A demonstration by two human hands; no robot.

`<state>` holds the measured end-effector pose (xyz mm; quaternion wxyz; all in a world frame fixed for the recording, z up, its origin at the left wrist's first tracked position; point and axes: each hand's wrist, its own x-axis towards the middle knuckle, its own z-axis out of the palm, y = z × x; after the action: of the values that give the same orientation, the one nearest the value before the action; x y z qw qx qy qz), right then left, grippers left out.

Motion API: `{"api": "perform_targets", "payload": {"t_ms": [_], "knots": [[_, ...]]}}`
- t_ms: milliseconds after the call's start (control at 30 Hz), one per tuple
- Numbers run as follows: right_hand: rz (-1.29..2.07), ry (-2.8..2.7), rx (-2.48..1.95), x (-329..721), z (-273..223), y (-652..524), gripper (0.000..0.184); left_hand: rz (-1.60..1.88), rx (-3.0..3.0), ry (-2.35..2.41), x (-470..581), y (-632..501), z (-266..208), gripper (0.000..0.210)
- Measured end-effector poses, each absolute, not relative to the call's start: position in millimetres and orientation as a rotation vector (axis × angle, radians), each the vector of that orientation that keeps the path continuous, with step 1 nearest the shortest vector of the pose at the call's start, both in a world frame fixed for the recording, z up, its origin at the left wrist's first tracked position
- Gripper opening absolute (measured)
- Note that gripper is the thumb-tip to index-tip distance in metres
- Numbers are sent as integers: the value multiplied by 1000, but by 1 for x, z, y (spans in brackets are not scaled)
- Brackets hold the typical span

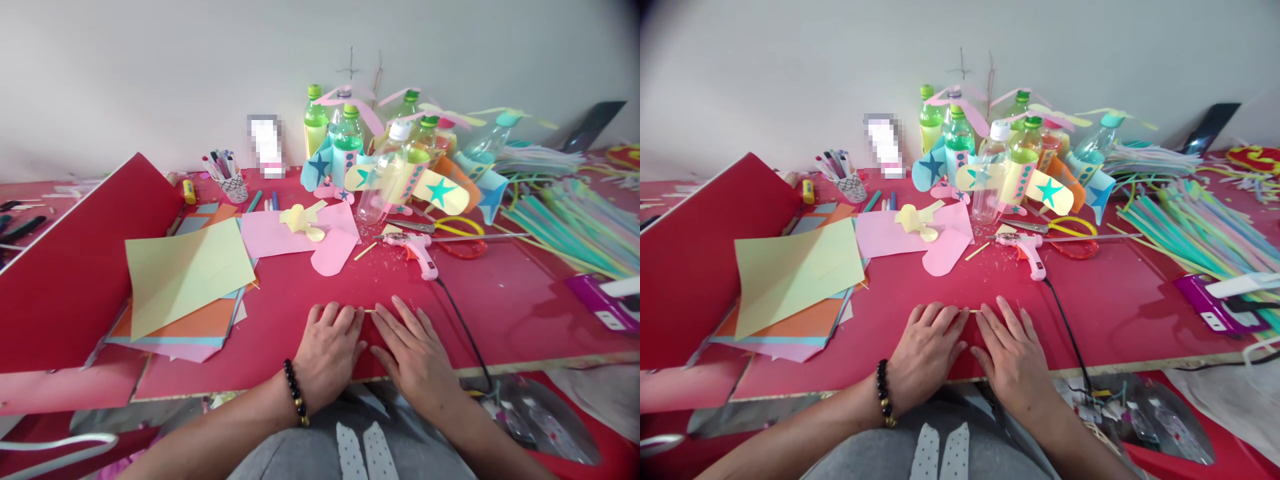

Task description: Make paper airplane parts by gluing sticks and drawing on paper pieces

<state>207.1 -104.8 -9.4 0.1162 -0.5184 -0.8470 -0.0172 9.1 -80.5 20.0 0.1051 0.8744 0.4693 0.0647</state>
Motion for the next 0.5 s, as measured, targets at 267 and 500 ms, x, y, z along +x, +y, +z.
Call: {"api": "perform_targets", "payload": {"t_ms": [267,500], "knots": [[-138,-2543,-1465,211,-13,-109,46,258,2573,1391,7,-84,17,38],[-145,-2539,-1458,210,-11,-111,46,264,2572,1352,7,-85,13,36]]}}
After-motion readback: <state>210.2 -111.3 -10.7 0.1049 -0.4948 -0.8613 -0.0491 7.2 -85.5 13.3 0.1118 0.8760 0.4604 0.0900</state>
